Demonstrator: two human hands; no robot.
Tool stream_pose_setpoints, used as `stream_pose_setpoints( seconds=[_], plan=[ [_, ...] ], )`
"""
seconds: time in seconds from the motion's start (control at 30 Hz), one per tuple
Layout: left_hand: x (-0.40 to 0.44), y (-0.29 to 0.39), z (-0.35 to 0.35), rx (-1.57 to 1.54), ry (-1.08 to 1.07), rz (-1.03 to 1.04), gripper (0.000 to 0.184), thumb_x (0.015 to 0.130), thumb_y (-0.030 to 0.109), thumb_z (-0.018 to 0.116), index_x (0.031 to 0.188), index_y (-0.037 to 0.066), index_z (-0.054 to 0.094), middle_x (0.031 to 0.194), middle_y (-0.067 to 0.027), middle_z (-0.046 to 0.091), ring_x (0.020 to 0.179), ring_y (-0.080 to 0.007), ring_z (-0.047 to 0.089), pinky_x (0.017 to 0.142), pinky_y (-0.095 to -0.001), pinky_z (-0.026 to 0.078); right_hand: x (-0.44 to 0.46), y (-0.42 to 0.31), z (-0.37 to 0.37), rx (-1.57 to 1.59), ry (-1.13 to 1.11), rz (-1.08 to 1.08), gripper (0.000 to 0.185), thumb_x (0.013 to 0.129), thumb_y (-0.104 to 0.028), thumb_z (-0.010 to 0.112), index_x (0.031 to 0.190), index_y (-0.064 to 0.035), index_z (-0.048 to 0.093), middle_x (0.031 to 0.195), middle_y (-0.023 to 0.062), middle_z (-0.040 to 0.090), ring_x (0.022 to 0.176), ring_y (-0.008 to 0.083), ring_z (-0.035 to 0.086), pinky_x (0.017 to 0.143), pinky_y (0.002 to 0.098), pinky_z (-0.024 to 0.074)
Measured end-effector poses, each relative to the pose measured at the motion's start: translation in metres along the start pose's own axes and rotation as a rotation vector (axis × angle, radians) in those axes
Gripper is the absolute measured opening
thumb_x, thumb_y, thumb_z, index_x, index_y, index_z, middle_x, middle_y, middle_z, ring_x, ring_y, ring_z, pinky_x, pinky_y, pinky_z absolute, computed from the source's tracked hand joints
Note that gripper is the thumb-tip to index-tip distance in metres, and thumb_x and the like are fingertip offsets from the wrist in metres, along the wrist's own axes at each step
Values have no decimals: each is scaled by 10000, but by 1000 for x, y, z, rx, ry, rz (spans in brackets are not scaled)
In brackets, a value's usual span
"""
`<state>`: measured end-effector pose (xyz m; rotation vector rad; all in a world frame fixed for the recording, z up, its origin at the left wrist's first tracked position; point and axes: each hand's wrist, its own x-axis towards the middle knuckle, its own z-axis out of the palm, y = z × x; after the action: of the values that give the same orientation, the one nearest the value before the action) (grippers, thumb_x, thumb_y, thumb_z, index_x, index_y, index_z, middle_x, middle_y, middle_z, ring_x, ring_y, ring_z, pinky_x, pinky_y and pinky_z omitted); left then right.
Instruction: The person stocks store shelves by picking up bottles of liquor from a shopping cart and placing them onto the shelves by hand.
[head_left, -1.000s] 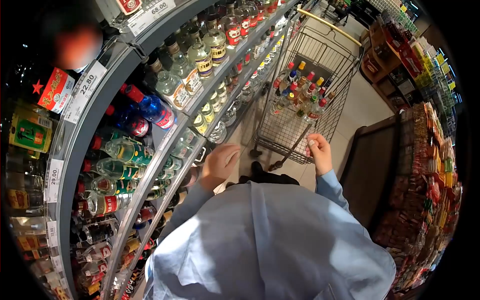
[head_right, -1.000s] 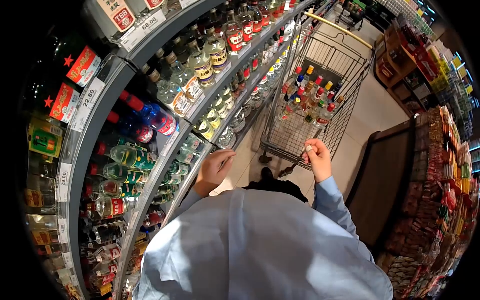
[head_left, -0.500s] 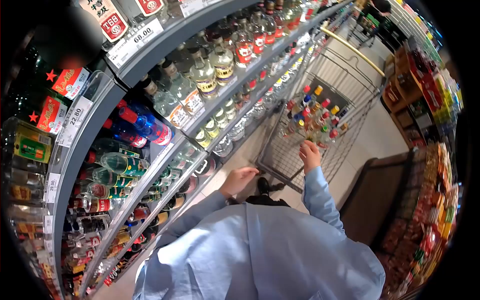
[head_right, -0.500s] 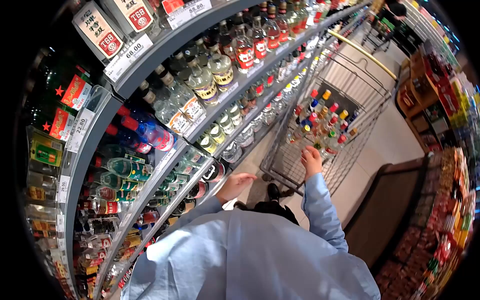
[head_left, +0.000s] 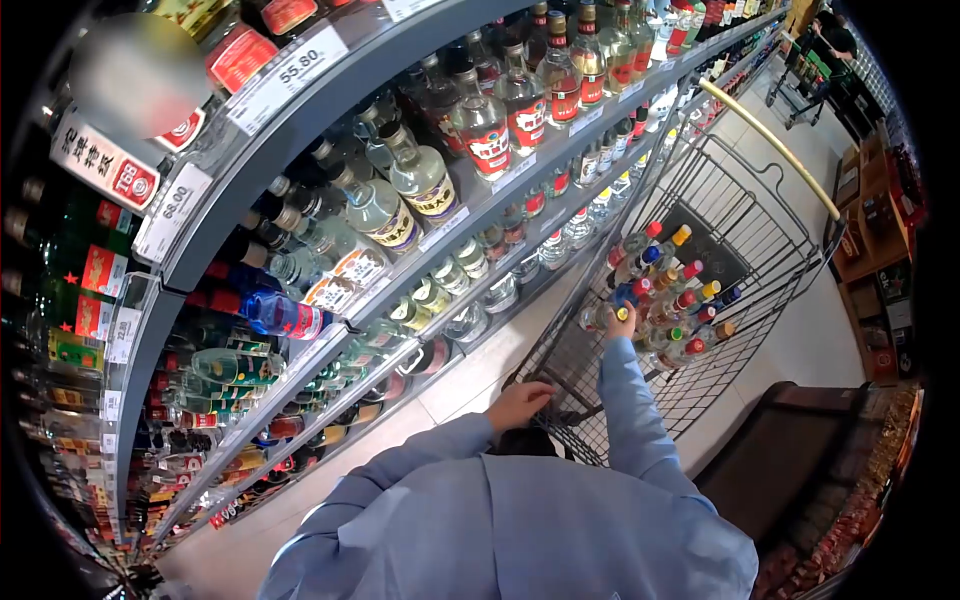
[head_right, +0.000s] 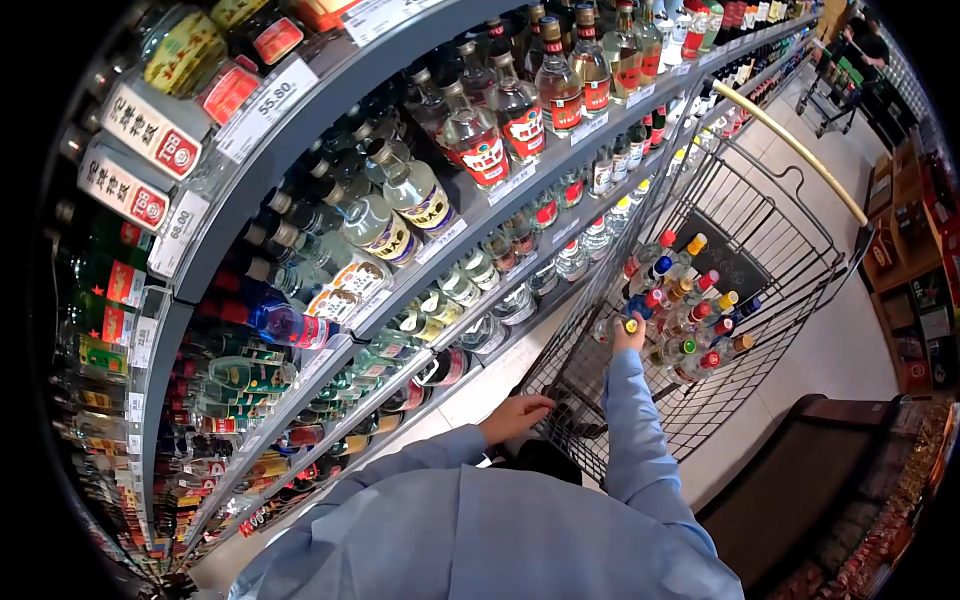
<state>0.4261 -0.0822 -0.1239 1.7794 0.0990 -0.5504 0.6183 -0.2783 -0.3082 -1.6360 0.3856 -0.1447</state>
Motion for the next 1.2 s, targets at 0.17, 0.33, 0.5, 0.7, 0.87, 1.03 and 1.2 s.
stream_pose_setpoints(
  seconds=[0.17, 0.33, 0.5, 0.7, 0.87, 1.03, 1.2],
  plan=[
    [22, -6, 15, 14, 60, 31, 248, 840, 214, 532, 1010, 44, 592, 916, -107, 626, 833, -206, 599, 741, -299, 458, 14, 10, -3, 137, -147, 180, 350, 675, -59, 694, 1006, -72, 582, 918, 39, 587, 904, 152, 545, 816, 268, 433],
    [28, -7, 22, 24, 44, 45, 237, 841, 197, 524, 1001, 35, 591, 929, -118, 623, 853, -227, 595, 761, -305, 454, 21, 38, -15, -158, -331, 0, 337, 611, 23, 628, 928, -87, 600, 911, 36, 607, 902, 165, 568, 801, 279, 443],
    [32, 7, 16, -63, -25, 11, 222, 851, 157, 503, 997, 14, 589, 956, -119, 624, 892, -210, 587, 797, -299, 442, 26, 34, -13, -146, -396, 78, 263, 622, 7, 614, 869, -78, 591, 890, 33, 601, 880, 163, 565, 786, 276, 447],
    [30, 30, 9, -17, 14, -20, 217, 854, 139, 495, 995, 19, 608, 948, -109, 632, 896, -191, 591, 800, -284, 444, 34, 155, -42, 123, -401, 255, 224, 637, -8, 603, 854, -54, 565, 831, 26, 585, 838, 151, 558, 767, 276, 460],
    [36, 21, 20, -61, 37, -9, 202, 833, 153, 537, 958, 24, 629, 901, -109, 640, 874, -205, 603, 769, -289, 455, -34, 40, -92, 47, -321, 341, 217, 666, 66, 606, 844, -34, 533, 882, 58, 584, 860, 127, 548, 795, 282, 451],
    [48, 24, 27, 354, 9, 427, 772, 659, 264, 727, 1289, 15, 354, 1287, -176, 383, 1205, -320, 357, 981, -374, 318, -82, -79, -132, 366, -417, 241, 156, 742, 4, 641, 851, -29, 535, 1022, 129, 574, 954, 208, 547, 830, 336, 440],
    [44, 81, 31, 590, 151, 596, 748, 576, 274, 773, 1204, 43, 439, 1120, -153, 516, 1037, -322, 490, 873, -388, 398, -102, -224, -144, 468, -600, 172, 146, 746, -70, 649, 846, -31, 550, 1074, 173, 560, 949, 244, 540, 827, 364, 440]
  ],
)
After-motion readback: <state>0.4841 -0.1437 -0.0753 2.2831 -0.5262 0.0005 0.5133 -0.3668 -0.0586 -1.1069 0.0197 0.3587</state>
